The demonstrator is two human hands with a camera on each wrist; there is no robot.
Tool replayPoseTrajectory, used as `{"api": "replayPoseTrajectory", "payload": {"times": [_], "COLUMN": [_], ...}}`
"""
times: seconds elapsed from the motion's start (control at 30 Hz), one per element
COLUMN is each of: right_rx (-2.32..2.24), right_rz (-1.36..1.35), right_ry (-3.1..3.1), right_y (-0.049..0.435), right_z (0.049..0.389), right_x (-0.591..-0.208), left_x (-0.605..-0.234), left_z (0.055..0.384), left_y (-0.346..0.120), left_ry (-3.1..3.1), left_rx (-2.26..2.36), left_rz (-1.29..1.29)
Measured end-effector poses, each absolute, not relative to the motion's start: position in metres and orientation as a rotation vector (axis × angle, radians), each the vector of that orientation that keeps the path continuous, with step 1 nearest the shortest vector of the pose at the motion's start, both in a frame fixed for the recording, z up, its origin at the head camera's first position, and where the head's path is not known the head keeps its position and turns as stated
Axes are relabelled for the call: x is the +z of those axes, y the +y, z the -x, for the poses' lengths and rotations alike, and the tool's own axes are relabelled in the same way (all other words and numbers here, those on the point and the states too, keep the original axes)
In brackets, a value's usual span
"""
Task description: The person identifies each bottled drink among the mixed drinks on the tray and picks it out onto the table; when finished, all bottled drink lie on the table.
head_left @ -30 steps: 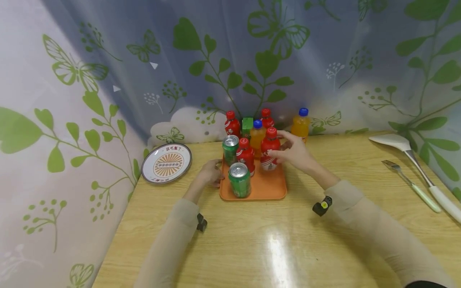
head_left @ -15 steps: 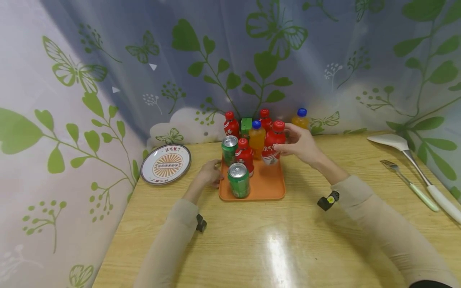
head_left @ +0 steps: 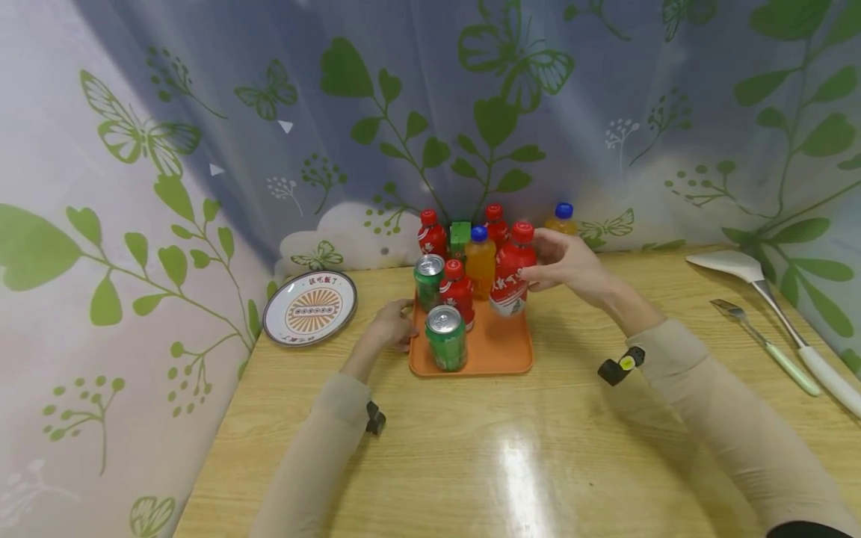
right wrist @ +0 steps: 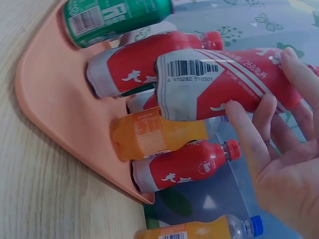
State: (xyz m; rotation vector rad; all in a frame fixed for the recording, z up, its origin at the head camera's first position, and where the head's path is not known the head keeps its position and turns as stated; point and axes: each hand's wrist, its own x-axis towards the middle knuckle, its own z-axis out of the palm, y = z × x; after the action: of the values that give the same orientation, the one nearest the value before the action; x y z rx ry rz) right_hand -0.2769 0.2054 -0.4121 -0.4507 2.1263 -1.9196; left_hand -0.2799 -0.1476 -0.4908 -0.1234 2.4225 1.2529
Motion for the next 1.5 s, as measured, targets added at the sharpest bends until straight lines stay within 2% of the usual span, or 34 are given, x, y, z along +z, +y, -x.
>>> {"api": "replayPoseTrajectory", "payload": {"times": [0.87,1.5], "right_rx": [-1.996,-1.751], "right_rz": [0.551,0.349], "right_ry": [1.985,2.399], "right_y": [0.259,0.325], "right_z": [0.290,0.287], "right_x": [-0.399,-0.398], "left_x": [-0.494,-0.498], "left_z": [0.280,0.281], "left_y": [-0.151,-0.151], "left_ry": [2.415,2.426], "left_rx": [1.289,1.304], "left_rz": [0.117,0.094]}}
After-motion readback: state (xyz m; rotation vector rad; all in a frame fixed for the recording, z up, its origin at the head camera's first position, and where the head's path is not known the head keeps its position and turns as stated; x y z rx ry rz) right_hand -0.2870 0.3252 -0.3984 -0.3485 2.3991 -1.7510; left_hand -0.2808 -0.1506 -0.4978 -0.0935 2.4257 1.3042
